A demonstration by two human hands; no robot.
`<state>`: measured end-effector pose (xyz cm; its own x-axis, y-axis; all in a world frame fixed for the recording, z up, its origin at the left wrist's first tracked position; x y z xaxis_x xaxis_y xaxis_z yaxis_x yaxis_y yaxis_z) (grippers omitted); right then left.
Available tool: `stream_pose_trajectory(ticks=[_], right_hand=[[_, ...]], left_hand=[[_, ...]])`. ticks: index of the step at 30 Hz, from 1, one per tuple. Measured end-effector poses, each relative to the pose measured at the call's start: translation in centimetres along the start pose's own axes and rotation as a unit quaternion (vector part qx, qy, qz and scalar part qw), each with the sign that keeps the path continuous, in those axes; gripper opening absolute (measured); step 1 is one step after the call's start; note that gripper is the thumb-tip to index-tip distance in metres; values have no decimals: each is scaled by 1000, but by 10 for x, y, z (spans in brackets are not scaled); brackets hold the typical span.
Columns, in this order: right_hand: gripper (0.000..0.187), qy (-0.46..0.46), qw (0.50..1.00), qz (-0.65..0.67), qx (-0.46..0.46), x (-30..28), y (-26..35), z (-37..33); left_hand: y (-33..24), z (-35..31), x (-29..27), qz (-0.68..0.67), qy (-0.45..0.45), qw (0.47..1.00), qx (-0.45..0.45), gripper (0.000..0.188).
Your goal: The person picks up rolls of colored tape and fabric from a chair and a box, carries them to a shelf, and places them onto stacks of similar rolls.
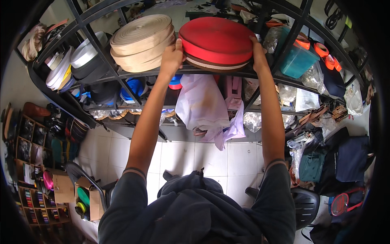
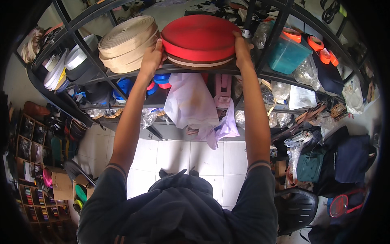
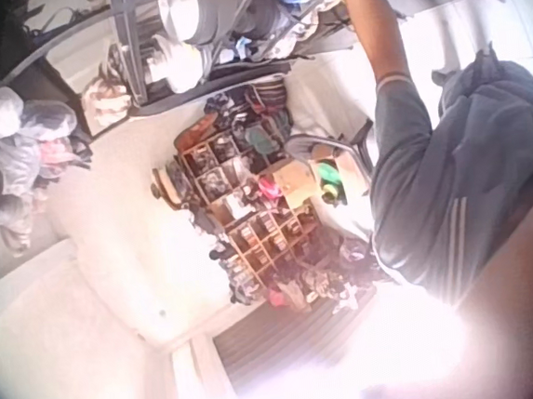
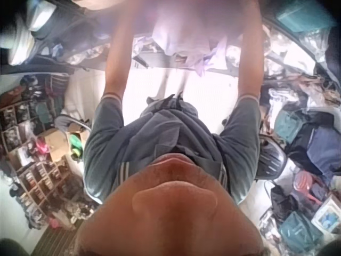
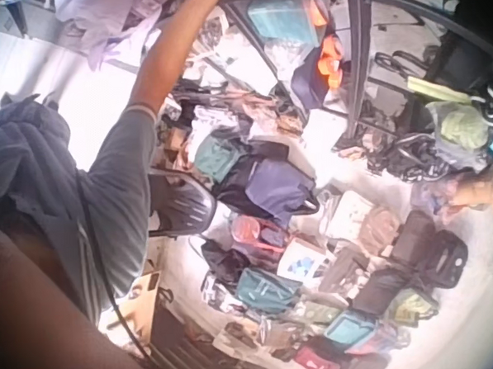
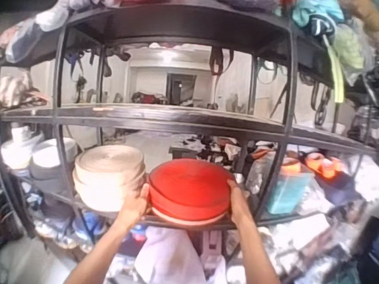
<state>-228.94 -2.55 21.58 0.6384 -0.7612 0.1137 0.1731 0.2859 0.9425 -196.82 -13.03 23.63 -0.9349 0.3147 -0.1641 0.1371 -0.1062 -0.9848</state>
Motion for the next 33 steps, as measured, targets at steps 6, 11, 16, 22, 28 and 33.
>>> stream_pose_trajectory(ticks=[6,11,16,22,28,33], right_hand=[[82,-124,967,-199,-99,-16,41,-30],[55,-163,913,-199,-317,-14,83,-83],[40,-71,937,-130,-316,72,99,-180],[30,82,888,-108,-439,202,124,-279],[28,260,859,-21,-440,357,150,-350],[46,323,826,31,-460,485,179,-389]], left_hand=[[32,-57,-11,-63,89,994,-10,41],[91,-115,-64,-118,85,988,-57,32],[136,-171,-188,-98,-58,990,-88,28],[160,-243,-310,-100,-196,971,-91,27],[209,-318,-422,-137,-283,943,-110,27],[248,-377,-513,-163,-352,911,-138,25]])
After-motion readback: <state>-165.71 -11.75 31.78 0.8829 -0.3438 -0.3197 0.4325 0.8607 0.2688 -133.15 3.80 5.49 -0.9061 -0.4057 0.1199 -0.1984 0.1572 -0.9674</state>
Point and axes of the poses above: each hand's wrist, its own z-axis towards the middle knuckle, its own x-axis out of the palm, y = z × x, the point moved 9 cm from there along z, towards the middle knuckle, and after that the axes turned 11 degrees about -x, right-handed, at the moved point
